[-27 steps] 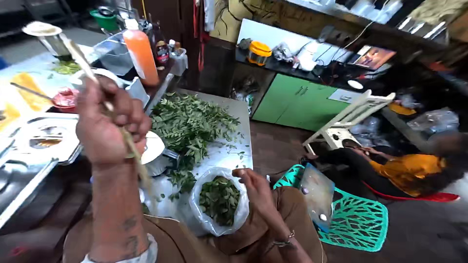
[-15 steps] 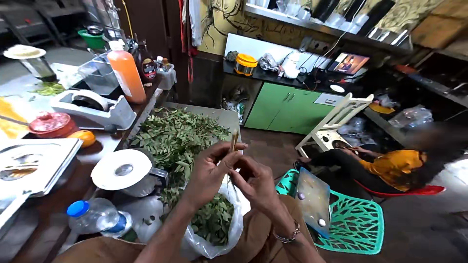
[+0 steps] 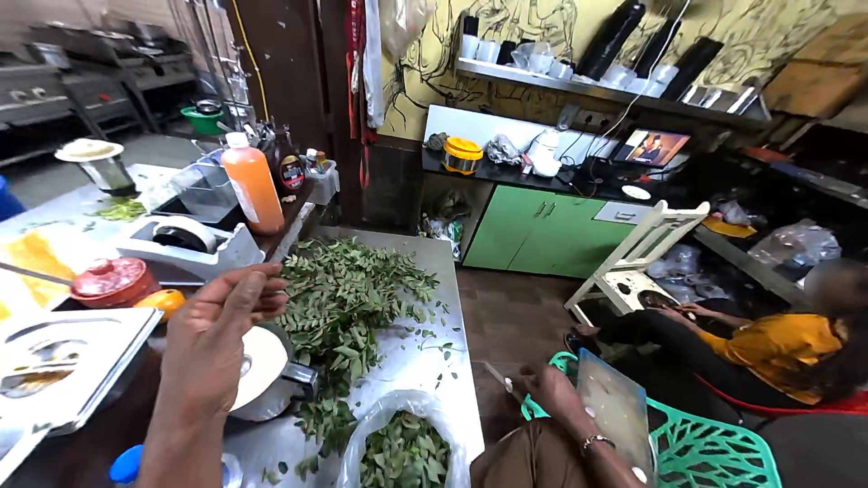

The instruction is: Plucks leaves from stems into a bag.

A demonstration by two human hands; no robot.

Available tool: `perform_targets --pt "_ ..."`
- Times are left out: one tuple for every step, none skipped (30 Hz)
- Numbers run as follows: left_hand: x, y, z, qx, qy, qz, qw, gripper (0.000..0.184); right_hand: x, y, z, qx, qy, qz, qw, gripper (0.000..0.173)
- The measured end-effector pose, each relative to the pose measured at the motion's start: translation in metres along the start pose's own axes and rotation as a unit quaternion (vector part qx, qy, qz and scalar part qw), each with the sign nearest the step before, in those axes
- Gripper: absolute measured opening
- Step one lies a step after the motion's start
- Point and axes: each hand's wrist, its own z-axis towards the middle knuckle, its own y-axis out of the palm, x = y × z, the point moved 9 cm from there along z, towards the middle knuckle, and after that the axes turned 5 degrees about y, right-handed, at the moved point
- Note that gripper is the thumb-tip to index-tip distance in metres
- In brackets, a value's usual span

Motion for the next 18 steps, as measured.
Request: perform_targets --pt "-0.003 -0.005 0.001 0.009 -0.002 -0.003 1.000 0.031 -0.015 -0.005 0.007 0.001 -0.007 0.005 1.000 0.037" --pt "-0.007 -0.008 0.002 0.014 -0.007 -0.003 1.000 0.032 -0.037 -0.012 0.014 -0.003 -0.021 0.016 1.000 0.037" --pt "-0.010 -0.008 0.003 0.015 -0.010 -0.005 1.000 0.032 -0.065 -0.019 0.021 -0.009 -0.045 0.031 0.998 0.036" --pt "-0.013 -0.006 0.004 0.011 -0.012 -0.006 1.000 0.032 -0.095 -0.025 0.029 -0.014 -0.069 0.043 0.997 0.035" --pt "-0.015 -0.004 0.005 0.008 -0.014 -0.007 1.000 0.032 -0.126 -0.030 0.038 -0.014 -0.096 0.054 0.994 0.034" --pt "-0.017 -0.001 0.005 0.002 -0.015 -0.005 1.000 0.032 -0.157 -0.033 0.047 -0.008 -0.125 0.062 0.990 0.033" --pt "-0.020 0.001 0.005 -0.005 -0.014 -0.003 1.000 0.031 -0.187 -0.034 0.056 -0.001 -0.154 0.066 0.986 0.032" --pt "-0.022 0.002 0.005 -0.012 -0.012 0.001 1.000 0.031 -0.216 -0.033 0.065 0.004 -0.180 0.069 0.981 0.032" --pt "-0.023 0.003 0.004 -0.018 -0.010 0.005 1.000 0.032 -0.244 -0.031 0.074 0.008 -0.205 0.073 0.976 0.030" --pt "-0.023 0.002 0.004 -0.019 -0.008 0.009 1.000 0.032 -0.270 -0.027 0.083 0.007 -0.221 0.079 0.972 0.028" --pt "-0.022 0.000 0.004 -0.015 -0.006 0.014 1.000 0.032 -0.292 -0.021 0.094 0.007 -0.232 0.086 0.969 0.025" --pt "-0.021 -0.002 0.004 -0.012 -0.003 0.017 1.000 0.033 -0.311 -0.014 0.105 0.013 -0.240 0.097 0.966 0.023" --pt "-0.021 -0.005 0.005 -0.010 0.000 0.020 1.000 0.034 -0.326 -0.005 0.118 0.020 -0.242 0.112 0.964 0.021" --pt "-0.019 -0.008 0.005 -0.009 0.003 0.023 1.000 0.034 -0.338 0.004 0.131 0.028 -0.238 0.131 0.962 0.021" --pt "-0.018 -0.010 0.006 -0.007 0.003 0.022 1.000 0.033 -0.347 0.010 0.141 0.031 -0.226 0.151 0.962 0.021" --pt "-0.017 -0.013 0.006 -0.006 0.004 0.021 1.000 0.033 -0.354 0.016 0.150 0.029 -0.210 0.164 0.963 0.022" --pt "-0.016 -0.015 0.007 -0.004 0.006 0.019 1.000 0.032 -0.360 0.022 0.158 0.024 -0.193 0.164 0.967 0.023" --pt "-0.016 -0.017 0.008 -0.001 0.009 0.017 1.000 0.032 -0.366 0.030 0.165 0.014 -0.184 0.149 0.971 0.024"
